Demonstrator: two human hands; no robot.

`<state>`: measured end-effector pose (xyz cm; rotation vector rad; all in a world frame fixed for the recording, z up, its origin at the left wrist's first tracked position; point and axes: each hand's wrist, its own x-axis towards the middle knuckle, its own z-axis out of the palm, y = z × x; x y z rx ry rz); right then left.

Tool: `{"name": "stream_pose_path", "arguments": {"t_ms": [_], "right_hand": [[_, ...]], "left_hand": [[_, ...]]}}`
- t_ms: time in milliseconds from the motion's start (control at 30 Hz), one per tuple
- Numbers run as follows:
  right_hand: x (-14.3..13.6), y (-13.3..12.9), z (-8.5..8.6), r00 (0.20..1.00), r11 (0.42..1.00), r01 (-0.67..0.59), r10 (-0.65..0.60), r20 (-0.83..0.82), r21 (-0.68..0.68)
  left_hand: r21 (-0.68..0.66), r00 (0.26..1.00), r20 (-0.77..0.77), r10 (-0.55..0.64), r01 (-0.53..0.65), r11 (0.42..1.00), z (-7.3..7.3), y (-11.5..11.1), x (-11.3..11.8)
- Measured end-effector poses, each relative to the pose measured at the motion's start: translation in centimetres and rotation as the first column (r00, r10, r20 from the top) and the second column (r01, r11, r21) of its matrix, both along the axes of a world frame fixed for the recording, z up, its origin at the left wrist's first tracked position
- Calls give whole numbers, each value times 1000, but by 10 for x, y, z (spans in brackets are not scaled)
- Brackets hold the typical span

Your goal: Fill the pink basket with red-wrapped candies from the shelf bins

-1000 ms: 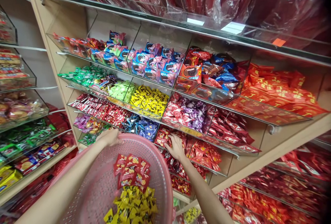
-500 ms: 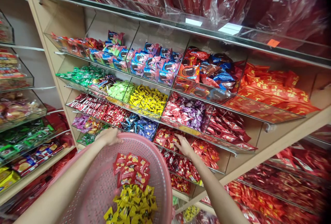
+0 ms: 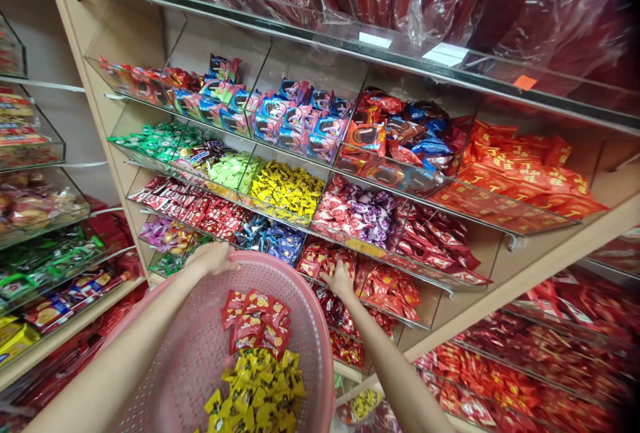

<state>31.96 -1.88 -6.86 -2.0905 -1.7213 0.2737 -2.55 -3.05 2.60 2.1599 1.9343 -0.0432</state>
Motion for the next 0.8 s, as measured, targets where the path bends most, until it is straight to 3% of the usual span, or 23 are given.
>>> {"name": "stream_pose_path", "arguments": {"t_ms": [233,400,500,633,700,800], "right_hand": [[-5,1,1,999,999,36,-36,-5,-31],[6,-4,25,998,1000,-5,5,-60,6],[0,-19,52,970,986,-139,155,-186,98],[-32,-52,76,852,894,-426,448,-270,140],[-52,-65,74,796,839,-538,538,-278,83],[-78,-75,56,743,768,-641,624,-243,11]], "left_hand": [[4,999,-3,34,-34,999,-2,-3,-2],[6,999,-15,29,-29,1000,-7,-3,-7],[11,999,-25,44,-44,999,-8,-3,-7],[-8,999,-21,39,-40,999,-8,-2,-4],[-14,999,-16,27,-28,1000,-9,-1,-2],[-14,1000,-13,16,-16,1000,-9,-1,-1]]}}
